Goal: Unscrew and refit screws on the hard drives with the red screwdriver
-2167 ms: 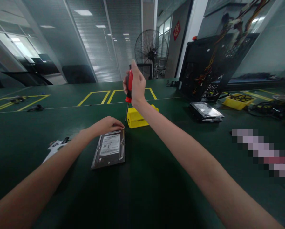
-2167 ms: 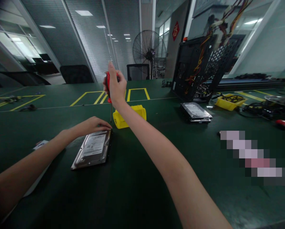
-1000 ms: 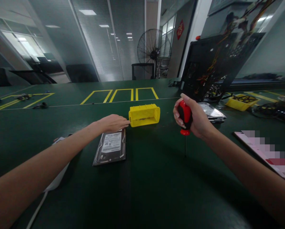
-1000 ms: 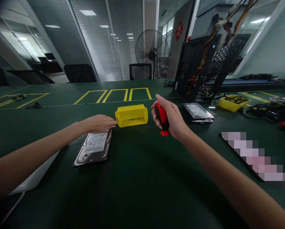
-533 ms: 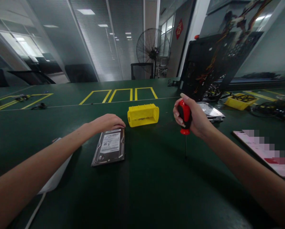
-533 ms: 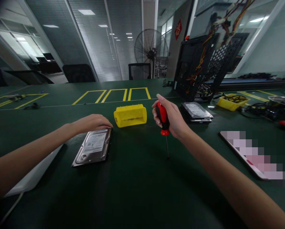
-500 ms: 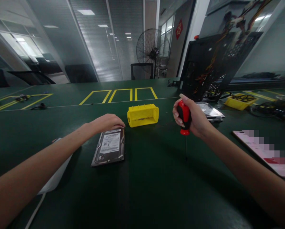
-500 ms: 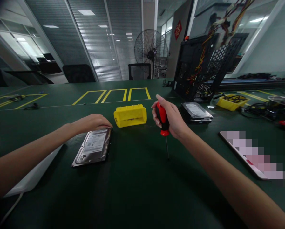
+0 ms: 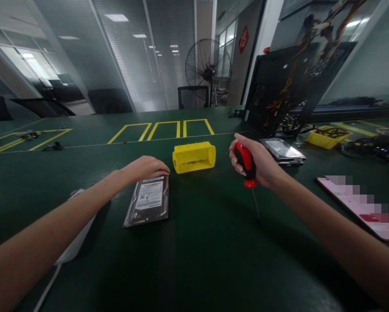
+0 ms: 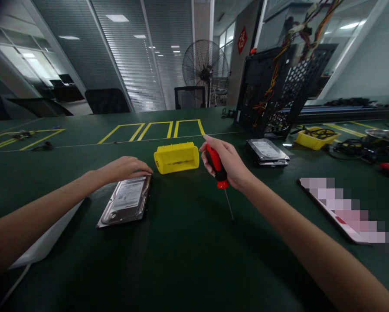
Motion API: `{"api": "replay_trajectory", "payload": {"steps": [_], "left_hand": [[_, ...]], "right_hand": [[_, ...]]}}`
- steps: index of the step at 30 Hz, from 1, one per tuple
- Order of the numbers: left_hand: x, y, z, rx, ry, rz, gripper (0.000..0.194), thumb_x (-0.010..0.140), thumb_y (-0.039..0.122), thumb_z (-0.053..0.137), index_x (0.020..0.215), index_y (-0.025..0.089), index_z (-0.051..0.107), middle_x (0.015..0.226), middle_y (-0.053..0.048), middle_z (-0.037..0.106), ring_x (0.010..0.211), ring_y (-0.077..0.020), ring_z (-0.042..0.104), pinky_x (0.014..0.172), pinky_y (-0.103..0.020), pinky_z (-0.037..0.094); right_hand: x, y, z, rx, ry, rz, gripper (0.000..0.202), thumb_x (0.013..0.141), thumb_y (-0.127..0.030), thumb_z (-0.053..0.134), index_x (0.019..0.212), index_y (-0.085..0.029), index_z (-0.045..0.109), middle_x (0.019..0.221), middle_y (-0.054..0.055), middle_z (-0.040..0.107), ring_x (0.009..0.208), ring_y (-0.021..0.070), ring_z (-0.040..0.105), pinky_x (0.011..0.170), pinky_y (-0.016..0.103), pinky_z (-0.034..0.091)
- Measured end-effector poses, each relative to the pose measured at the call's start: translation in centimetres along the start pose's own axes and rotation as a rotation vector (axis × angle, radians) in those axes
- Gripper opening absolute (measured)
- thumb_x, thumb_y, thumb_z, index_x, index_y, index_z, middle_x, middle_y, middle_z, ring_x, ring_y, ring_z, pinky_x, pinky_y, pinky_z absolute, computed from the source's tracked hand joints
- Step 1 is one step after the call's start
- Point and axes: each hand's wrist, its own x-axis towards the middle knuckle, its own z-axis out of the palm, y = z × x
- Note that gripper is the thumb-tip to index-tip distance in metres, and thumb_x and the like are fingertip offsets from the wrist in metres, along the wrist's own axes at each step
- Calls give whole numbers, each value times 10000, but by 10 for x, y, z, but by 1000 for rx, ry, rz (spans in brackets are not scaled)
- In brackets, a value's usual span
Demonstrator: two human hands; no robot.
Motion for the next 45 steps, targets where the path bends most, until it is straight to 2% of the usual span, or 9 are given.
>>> {"api": "replay_trajectory", "payload": {"steps": [7, 13, 16, 19, 27, 34, 45], "left_hand": [[-2, 2, 5, 16, 35, -11, 283, 912, 302, 370, 1019, 224, 620, 1011, -27, 658, 856, -161, 583, 764, -293, 416], [-2, 1, 4, -122, 13, -42, 234, 899, 320, 404, 1019, 207, 569, 1000, -29, 628, 880, -151, 573, 753, -267, 421], [-2, -2, 4, -173, -4, -42, 215, 895, 317, 412, 999, 213, 569, 969, -23, 632, 861, -146, 576, 728, -256, 421], [-2, -3, 4, -187, 6, -36, 204, 890, 301, 419, 980, 207, 576, 944, -23, 636, 849, -144, 579, 711, -249, 419], [-3, -1, 2, -204, 18, -59, 211, 893, 309, 413, 993, 205, 566, 941, -24, 637, 837, -145, 585, 702, -255, 427], [-4, -6, 2, -201, 3, -34, 216, 887, 317, 426, 984, 219, 592, 950, -21, 642, 859, -150, 585, 735, -270, 426], [0, -2, 3, -131, 12, -55, 198, 887, 319, 429, 946, 211, 583, 938, -17, 628, 855, -151, 572, 741, -269, 419]], "right_hand": [[-2, 0, 0, -59, -49, 46, 320, 857, -464, 457, 782, -163, 531, 615, -10, 484, 441, 64, 448, 348, 167, 350], [-2, 23, -4, -141, -153, 313, 344, 841, -496, 479, 932, -168, 533, 721, 6, 500, 552, 69, 491, 413, 154, 398], [-3, 38, -5, -212, -236, 479, 340, 824, -447, 534, 1029, -181, 486, 778, 13, 505, 611, 74, 505, 488, 166, 446], [-4, 48, -6, -318, -294, 570, 367, 818, -376, 559, 1115, -198, 436, 865, 29, 507, 666, 80, 521, 564, 187, 486], [-2, 61, -12, -335, -425, 562, 364, 831, -327, 531, 1164, -210, 442, 1012, 68, 503, 855, 137, 556, 699, 265, 532], [-2, 57, -10, -323, -453, 551, 356, 835, -301, 531, 1164, -193, 443, 1032, 71, 500, 876, 131, 555, 725, 264, 527], [-2, 59, -16, -311, -477, 547, 383, 840, -329, 523, 1190, -200, 438, 1067, 81, 494, 892, 146, 550, 720, 282, 522]]}}
